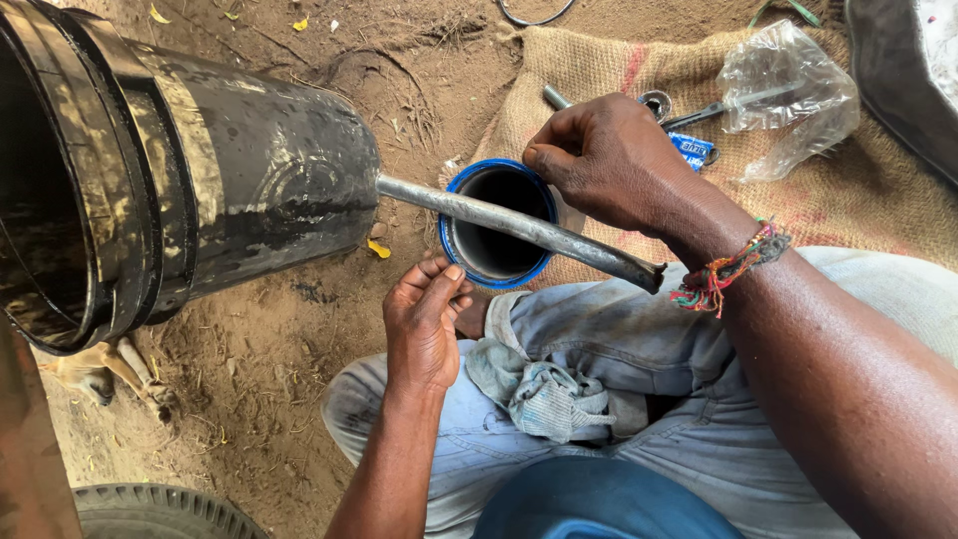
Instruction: The person sits on the ground and handles various mechanical components, dipping a metal rod and washers into a blue container of liquid and wiping them with a cloth.
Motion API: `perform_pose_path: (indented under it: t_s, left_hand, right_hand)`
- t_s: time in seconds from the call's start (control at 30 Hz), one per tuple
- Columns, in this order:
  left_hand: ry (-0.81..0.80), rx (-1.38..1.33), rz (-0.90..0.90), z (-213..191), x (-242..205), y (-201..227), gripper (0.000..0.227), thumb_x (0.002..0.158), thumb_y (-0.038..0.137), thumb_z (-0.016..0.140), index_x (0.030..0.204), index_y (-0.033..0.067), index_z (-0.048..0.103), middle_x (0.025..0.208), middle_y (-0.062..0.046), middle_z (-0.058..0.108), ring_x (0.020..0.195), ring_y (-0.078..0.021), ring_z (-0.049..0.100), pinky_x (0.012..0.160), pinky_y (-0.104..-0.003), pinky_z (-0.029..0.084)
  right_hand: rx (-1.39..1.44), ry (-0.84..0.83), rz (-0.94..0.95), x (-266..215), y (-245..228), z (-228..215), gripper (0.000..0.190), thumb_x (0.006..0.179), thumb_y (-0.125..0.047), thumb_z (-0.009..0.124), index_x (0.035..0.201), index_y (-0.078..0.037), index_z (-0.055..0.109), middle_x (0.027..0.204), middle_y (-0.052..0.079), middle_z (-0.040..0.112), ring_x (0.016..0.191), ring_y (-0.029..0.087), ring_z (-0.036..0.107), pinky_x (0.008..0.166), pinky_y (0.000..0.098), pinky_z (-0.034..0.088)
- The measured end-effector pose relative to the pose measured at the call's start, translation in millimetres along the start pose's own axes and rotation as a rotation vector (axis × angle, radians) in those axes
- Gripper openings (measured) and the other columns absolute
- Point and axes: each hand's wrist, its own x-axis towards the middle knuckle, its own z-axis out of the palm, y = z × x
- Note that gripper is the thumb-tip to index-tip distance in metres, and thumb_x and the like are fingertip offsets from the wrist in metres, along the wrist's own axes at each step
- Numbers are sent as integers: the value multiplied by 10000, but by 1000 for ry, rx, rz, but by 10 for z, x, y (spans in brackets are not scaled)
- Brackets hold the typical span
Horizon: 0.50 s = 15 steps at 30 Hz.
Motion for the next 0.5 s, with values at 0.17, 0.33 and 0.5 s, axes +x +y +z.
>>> perform_pose_path:
  t_s: [0.17,0.33,0.5]
  left_hand:
    - [-9,5,21,4,5,-7,119,914,82,736,1008,25,693,878,-46,705,800,-112,649,733,-284,498]
    - [3,32,30,9,14,-8,122,904,85,740,1000,27,691,871,-43,709,793,-105,651,726,-278,498]
    - [9,27,20,12,14,-8,129,907,87,741,1012,30,693,868,-39,705,781,-99,641,728,-271,491]
  right_hand:
    - [21,-25,28,5,-7,-18,263,896,-296,712,959,-56,800,627,106,684,546,164,617,543,375,494]
    - [29,-33,37,17,-11,-23,236,886,-270,710,932,-57,800,606,83,663,528,140,582,521,361,473]
    - [33,-46,75,18,-2,-23,240,894,-269,717,911,-42,795,622,91,666,549,129,564,525,347,468]
